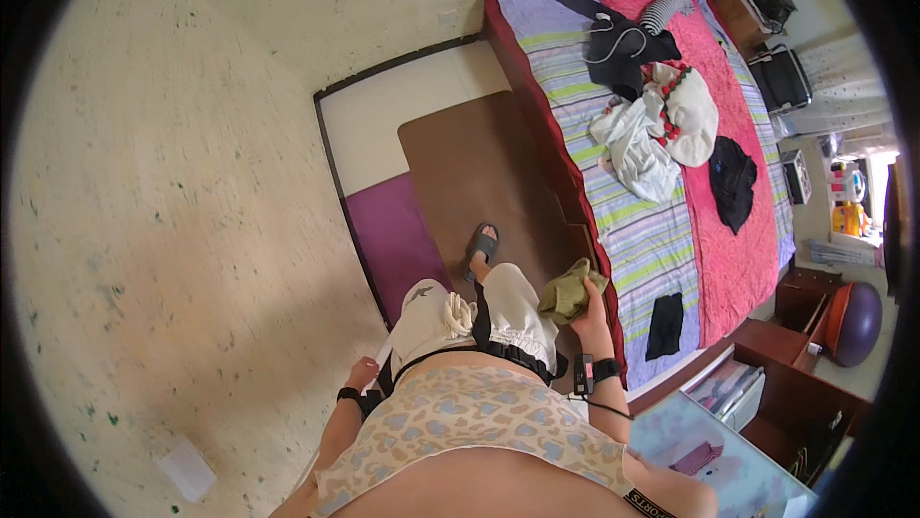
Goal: The person rinses a green cloth in a kitchen sink, carries it to another room, and wipes a dark board on the floor near a bed frame.
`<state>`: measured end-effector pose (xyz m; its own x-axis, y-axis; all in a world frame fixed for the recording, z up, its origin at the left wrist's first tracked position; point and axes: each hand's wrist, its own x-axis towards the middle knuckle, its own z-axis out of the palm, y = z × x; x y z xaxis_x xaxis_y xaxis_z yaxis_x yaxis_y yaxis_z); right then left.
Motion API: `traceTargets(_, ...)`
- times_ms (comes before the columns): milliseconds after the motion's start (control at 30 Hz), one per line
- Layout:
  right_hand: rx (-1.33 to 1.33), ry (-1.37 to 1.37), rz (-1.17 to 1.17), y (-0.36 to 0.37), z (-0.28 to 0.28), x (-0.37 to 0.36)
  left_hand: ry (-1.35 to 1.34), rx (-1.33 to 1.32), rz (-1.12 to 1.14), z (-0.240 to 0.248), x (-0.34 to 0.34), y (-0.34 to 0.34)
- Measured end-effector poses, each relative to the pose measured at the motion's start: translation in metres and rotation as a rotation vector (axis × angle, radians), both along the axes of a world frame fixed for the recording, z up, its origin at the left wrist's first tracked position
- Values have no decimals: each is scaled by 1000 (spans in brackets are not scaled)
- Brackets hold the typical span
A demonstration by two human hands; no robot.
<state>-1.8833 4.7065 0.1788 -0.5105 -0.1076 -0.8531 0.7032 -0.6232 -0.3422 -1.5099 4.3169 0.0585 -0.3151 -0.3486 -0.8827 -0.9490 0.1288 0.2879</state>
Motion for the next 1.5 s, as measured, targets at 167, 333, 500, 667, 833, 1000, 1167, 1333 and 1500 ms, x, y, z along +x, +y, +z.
traceTargets(167,289,251,130,-31,12,-102,35,-39,275,39,-118,-16)
traceTargets(333,541,286,241,-28,6,-161,453,-294,-54,72,-223,-51)
traceTargets(500,1254,488,690,-14,-27,-155,553,-373,11,74,-239,-103)
traceTargets(667,1494,184,1363,15,-18,-87,127,4,219,5,-201,-155)
traceTargets(833,1362,-291,920,-29,-22,21,843,-6,-1258,-140,-138,-286)
traceTargets(1000,997,-292,825,-115,-36,101,447,-136,-1271,-160,-263,-390)
traceTargets(1167,1017,-280,624,-222,-23,130,687,-557,-1453,-113,-477,-432)
traceTargets(1333,996,-414,578,-258,-19,171,771,-175,-724,-27,-632,-299)
traceTargets(1500,1103,-410,656,-258,-4,156,949,-28,-637,14,-651,-233)
